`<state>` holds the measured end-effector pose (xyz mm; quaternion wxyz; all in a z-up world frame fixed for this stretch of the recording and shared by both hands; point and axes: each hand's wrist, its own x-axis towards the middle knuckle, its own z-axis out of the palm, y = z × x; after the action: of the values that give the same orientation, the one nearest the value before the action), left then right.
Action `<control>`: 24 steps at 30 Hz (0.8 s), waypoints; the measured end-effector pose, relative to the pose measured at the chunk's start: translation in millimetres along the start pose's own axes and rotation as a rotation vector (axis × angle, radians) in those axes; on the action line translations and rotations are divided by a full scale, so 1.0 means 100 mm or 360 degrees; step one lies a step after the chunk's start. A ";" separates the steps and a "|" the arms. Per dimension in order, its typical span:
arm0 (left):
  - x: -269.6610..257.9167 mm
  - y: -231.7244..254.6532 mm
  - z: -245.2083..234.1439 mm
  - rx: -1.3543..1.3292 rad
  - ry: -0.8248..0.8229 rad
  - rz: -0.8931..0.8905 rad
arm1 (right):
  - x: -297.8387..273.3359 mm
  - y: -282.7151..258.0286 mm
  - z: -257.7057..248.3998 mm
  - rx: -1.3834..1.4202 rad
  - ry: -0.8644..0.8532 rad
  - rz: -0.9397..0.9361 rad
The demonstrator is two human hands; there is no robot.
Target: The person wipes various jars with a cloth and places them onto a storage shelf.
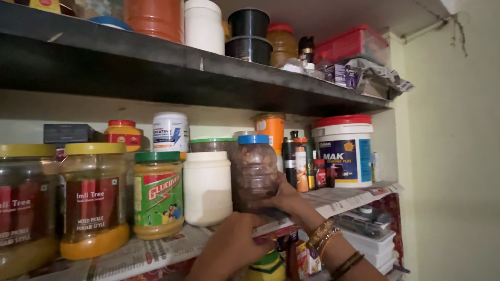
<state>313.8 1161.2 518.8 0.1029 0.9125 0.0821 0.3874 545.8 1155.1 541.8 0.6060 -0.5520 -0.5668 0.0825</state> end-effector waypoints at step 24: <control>-0.03 0.00 -0.02 -0.0010 -0.0024 0.0023 | -0.20 -0.31 0.11 0.0093 -0.0095 0.0187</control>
<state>310.7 1160.6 517.8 0.1036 0.9156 0.0735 0.3814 513.8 1135.7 551.1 0.5987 -0.5637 -0.5486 0.1507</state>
